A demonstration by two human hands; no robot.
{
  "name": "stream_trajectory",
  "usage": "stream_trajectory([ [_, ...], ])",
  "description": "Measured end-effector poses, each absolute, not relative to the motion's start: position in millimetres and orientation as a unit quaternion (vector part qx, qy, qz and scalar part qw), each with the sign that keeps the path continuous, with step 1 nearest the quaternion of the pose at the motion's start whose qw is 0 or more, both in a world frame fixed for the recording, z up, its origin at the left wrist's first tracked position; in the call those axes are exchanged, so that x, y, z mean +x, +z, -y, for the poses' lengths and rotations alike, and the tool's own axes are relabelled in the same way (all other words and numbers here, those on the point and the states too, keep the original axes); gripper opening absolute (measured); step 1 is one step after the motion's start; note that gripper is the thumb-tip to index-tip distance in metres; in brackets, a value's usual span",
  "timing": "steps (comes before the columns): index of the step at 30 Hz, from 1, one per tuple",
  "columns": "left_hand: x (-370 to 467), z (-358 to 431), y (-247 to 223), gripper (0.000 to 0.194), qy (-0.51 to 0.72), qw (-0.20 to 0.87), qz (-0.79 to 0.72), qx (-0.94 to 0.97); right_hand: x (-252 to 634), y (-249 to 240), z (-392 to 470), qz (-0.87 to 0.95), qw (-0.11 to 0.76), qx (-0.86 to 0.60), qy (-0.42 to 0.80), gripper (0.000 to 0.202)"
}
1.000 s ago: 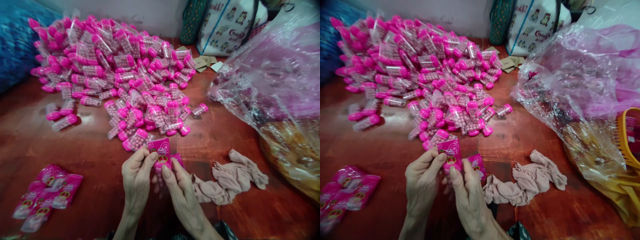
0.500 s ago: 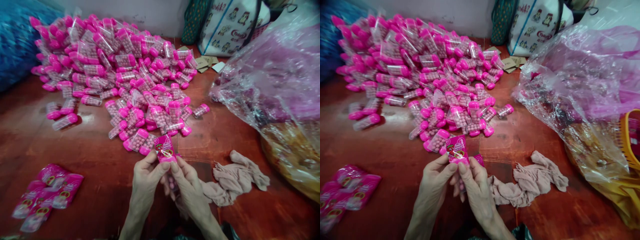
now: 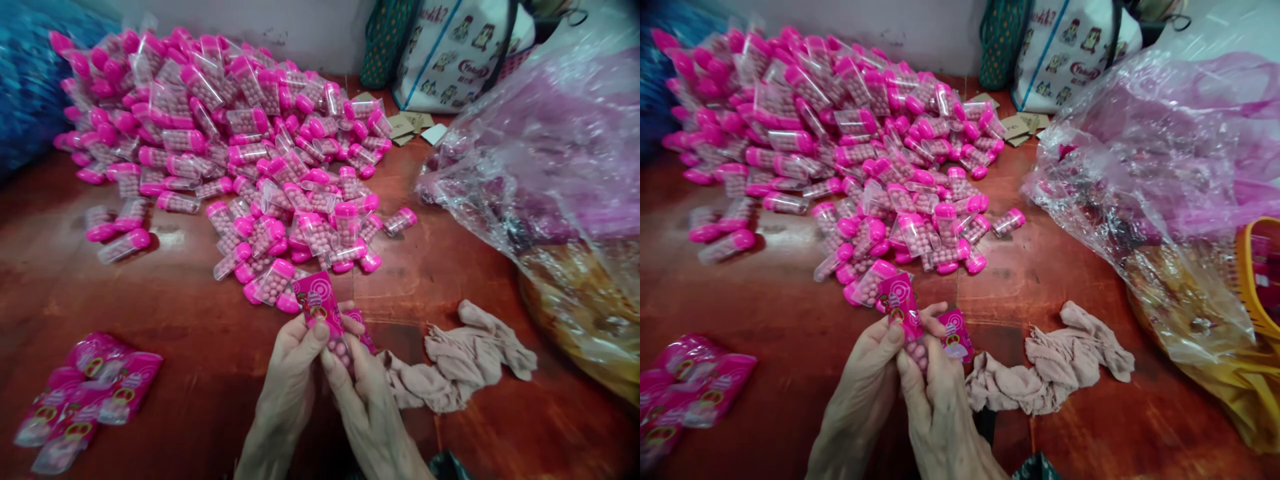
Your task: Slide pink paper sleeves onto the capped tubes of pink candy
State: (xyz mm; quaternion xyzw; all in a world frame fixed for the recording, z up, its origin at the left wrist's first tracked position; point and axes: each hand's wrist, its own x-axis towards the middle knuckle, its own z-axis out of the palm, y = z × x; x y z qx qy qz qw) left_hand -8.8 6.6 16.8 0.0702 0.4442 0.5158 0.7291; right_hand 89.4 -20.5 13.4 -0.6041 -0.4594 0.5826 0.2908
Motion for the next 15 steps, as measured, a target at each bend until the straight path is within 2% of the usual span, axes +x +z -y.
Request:
stream_trajectory([
  [4, -5.8, -1.0, 17.0, 0.030, 0.507, 0.741, -0.436, 0.063, 90.1, 10.1, 28.3, 0.475, 0.270, -0.630, 0.552, 0.036],
  [10, -4.5, 0.2, 15.2, 0.027, 0.513, 0.734, -0.443, 0.039, 98.3, 12.2, 18.5, 0.500, 0.280, -0.587, 0.572, 0.039],
  [15, -9.8, -9.8, 15.3, 0.028, 0.545, 0.714, -0.438, 0.015, 94.6, 14.1, 9.5, 0.605, 0.314, -0.558, 0.473, 0.031],
])
